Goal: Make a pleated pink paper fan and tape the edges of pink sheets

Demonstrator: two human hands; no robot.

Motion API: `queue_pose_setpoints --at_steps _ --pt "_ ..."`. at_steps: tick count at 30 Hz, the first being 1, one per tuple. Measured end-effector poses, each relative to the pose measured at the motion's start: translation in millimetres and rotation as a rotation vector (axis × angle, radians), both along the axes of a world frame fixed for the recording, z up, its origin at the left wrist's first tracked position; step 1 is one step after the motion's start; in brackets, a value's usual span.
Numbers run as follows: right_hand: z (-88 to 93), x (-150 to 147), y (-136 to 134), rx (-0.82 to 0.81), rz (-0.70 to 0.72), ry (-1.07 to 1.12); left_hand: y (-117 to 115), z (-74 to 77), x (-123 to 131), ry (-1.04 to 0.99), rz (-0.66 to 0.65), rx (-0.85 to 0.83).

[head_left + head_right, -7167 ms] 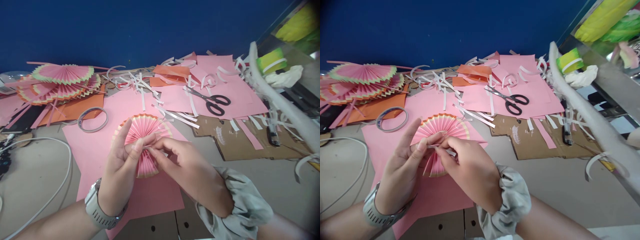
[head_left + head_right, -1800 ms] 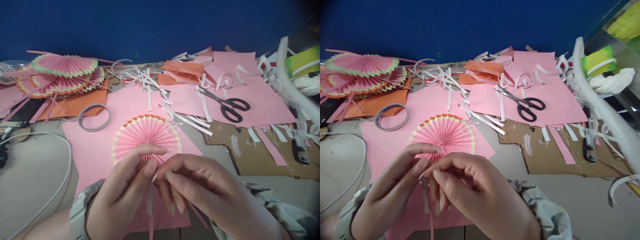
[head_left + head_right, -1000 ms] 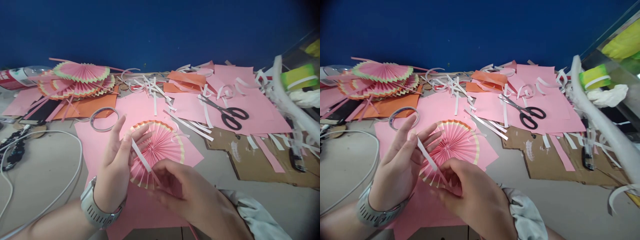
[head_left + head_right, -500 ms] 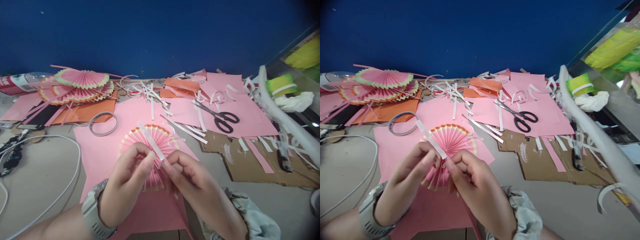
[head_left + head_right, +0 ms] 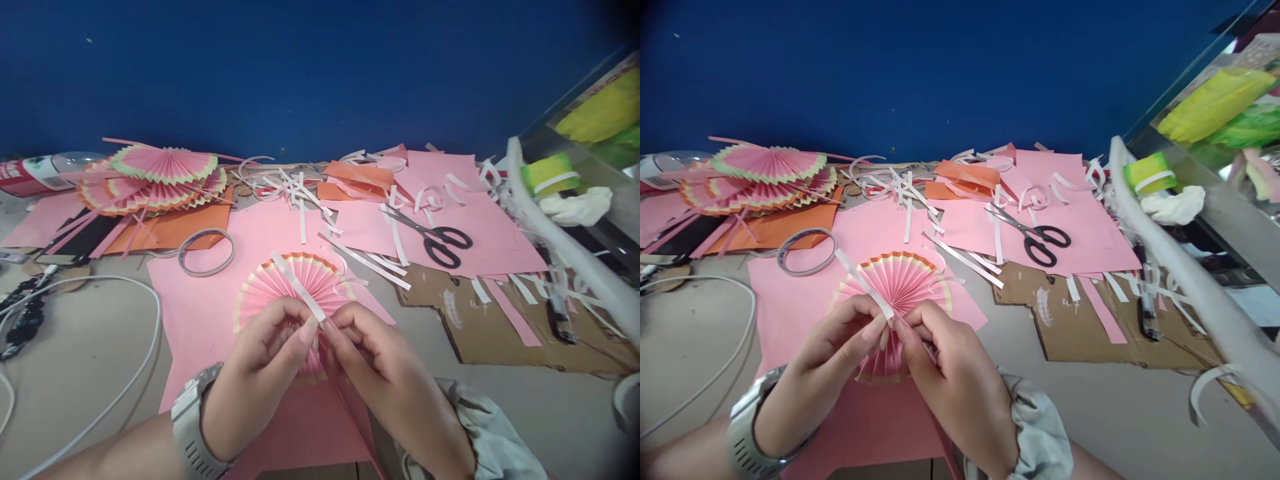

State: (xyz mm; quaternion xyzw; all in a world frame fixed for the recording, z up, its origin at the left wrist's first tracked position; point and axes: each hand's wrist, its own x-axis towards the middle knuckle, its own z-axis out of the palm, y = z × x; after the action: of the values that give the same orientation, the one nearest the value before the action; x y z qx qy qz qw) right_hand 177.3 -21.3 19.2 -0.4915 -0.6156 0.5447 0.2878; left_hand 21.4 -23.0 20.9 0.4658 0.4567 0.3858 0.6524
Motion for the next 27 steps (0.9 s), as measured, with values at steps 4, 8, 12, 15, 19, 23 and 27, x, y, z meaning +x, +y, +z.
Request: queue_pose_setpoints --at_steps 4,8,12,15,19,23,27 --pt "-2.3 -0.3 0.7 -0.018 -0.017 0.03 1.6 -1.3 -1.7 -0.12 -0.012 -0.056" --pt "-3.6 -1.4 2.0 -0.016 -0.045 0.057 3.0 -2.9 -4.2 -0.176 -0.023 -0.134" --pt "-6.1 -0.7 2.5 -0.007 -0.07 0.009 4.6 -2.6 -4.3 -0.252 -0.048 -0.192" --pt "-7.8 1.2 2.4 -0.014 -0.101 -0.069 4.2 -0.8 -3.0 -0.323 -0.078 -0.212" --pt "-5.7 1.9 1.7 0.056 -0.094 -0.113 -0.1 1.3 -1.6 -0.203 -0.054 -0.202" --pt "-2.3 0.4 -0.2 0.143 -0.021 -0.137 -3.2 1.9 0.2 0.03 0.026 -0.095" --pt "-3.0 0.1 -1.9 0.201 0.001 -0.243 -2.0 0.4 1.7 0.086 0.035 -0.046"
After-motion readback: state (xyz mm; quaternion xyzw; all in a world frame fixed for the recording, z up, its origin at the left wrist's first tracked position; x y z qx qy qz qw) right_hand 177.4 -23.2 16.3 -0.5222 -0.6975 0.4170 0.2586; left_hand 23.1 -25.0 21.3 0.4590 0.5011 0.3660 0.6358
